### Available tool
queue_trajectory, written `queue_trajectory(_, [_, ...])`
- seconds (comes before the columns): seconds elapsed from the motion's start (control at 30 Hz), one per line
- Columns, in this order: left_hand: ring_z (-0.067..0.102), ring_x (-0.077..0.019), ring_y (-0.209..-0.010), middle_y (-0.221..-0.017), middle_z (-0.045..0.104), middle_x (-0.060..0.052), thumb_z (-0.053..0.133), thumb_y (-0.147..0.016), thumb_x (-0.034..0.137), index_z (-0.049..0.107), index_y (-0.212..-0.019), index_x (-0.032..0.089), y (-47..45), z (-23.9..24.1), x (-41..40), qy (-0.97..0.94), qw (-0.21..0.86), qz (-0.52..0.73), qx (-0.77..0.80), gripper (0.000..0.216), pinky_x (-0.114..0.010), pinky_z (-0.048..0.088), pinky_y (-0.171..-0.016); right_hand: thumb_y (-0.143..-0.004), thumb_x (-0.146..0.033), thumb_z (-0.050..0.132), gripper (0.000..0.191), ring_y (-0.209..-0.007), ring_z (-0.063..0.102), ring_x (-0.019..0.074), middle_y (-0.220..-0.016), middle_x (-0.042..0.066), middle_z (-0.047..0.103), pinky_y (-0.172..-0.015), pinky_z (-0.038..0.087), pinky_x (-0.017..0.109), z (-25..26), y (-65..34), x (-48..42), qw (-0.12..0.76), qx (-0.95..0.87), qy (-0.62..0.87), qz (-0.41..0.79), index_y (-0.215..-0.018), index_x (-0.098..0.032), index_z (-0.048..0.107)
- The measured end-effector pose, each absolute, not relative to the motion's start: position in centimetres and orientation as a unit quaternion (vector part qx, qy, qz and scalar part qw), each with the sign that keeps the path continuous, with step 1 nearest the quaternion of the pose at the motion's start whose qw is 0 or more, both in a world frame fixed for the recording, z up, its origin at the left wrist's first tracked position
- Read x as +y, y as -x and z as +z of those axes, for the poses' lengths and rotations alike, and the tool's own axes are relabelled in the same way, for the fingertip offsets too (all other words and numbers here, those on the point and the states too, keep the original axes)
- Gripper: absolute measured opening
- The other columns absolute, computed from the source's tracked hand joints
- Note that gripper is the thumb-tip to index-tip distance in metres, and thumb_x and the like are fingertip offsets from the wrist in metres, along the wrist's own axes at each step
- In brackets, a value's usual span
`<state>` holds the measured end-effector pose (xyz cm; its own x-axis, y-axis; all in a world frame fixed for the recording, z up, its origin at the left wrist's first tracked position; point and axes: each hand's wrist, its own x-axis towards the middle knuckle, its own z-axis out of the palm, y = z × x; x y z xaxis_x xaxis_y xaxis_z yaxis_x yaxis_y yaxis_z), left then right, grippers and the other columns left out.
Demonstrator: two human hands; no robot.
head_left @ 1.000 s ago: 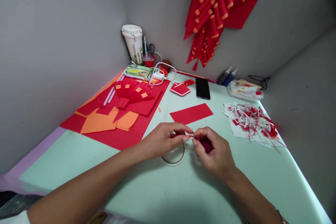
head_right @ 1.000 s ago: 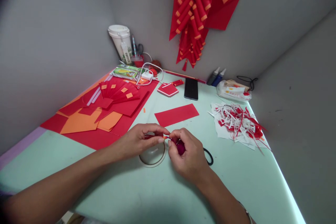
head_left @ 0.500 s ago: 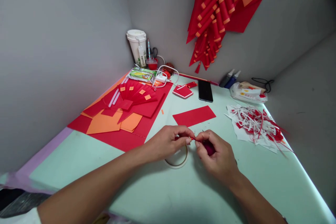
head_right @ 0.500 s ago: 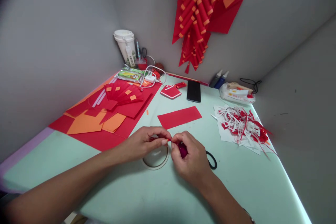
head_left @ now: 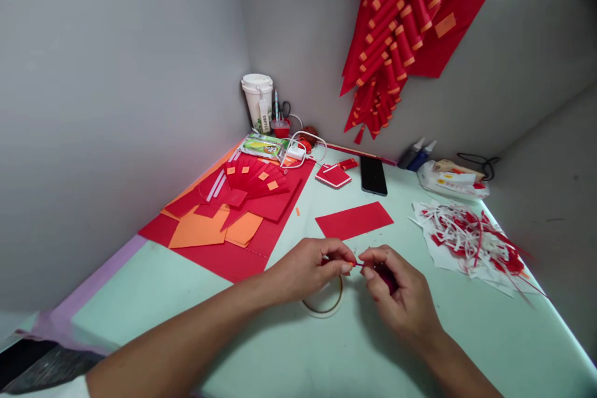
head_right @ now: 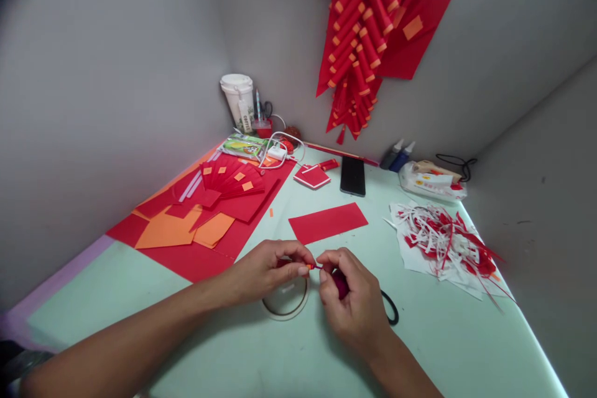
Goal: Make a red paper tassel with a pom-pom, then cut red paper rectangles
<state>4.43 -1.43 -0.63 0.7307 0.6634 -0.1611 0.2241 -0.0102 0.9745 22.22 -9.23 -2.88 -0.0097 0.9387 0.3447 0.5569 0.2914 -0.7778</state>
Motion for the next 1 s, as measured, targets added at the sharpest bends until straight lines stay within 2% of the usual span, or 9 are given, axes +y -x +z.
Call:
queue_trajectory(0.1, [0.052, -0.011, -0.073, -0.081, 0.061, -0.001, 0.057, -0.085, 0.028, 0.064, -0.094, 0.016, -4.42, -0.6, -1.44, -0.688, 0.626, 0.174, 0.324, 0.017, -0.021, 0.041, -0.068, -0.084, -0.014, 0.05, 0.014, -0.061, 0.055, 0.0139, -0.076, -0.001, 0.053, -0.055, 0.043, 0.025, -2.96, -22.23, -9.24, 0.435, -0.666, 0.568, 0.212, -0.095, -0.022, 0.053])
queue_trajectory(0.4, [0.055, -0.0127, -0.074, -0.081, 0.063, -0.001, 0.056, -0.085, 0.032, 0.064, -0.094, 0.017, -4.44, -0.77, -1.37, -0.709, 0.603, 0.167, 0.326, 0.019, -0.023, 0.043, -0.069, -0.08, -0.01, 0.051, 0.011, -0.063, 0.052, 0.0148, -0.074, 0.0, 0.054, -0.057, 0.041, 0.027, -2.51, -22.09, -8.89, 0.434, -0.683, 0.562, 0.172, -0.08, -0.022, 0.052])
queue_trajectory(0.57, [0.056, -0.0136, -0.078, -0.085, 0.064, -0.001, 0.056, -0.085, 0.032, 0.065, -0.094, 0.017, -4.46, -0.89, -1.36, -0.709, 0.601, 0.176, 0.324, 0.02, -0.023, 0.043, -0.072, -0.079, -0.009, 0.051, 0.012, -0.067, 0.053, 0.0152, -0.075, 0.0, 0.056, -0.061, 0.042, 0.027, -2.33, -21.95, -8.88, 0.441, -0.682, 0.557, 0.172, -0.08, -0.021, 0.054])
queue_trajectory(1.0, [0.058, -0.014, -0.081, -0.085, 0.064, -0.002, 0.058, -0.085, 0.029, 0.065, -0.096, 0.017, -4.53, -0.58, -1.38, -0.706, 0.605, 0.178, 0.322, 0.018, -0.025, 0.045, -0.076, -0.079, -0.01, 0.054, 0.012, -0.06, 0.054, 0.0131, -0.072, -0.002, 0.056, -0.056, 0.042, 0.025, -2.38, -21.9, -9.09, 0.447, -0.656, 0.575, 0.197, -0.081, -0.022, 0.055])
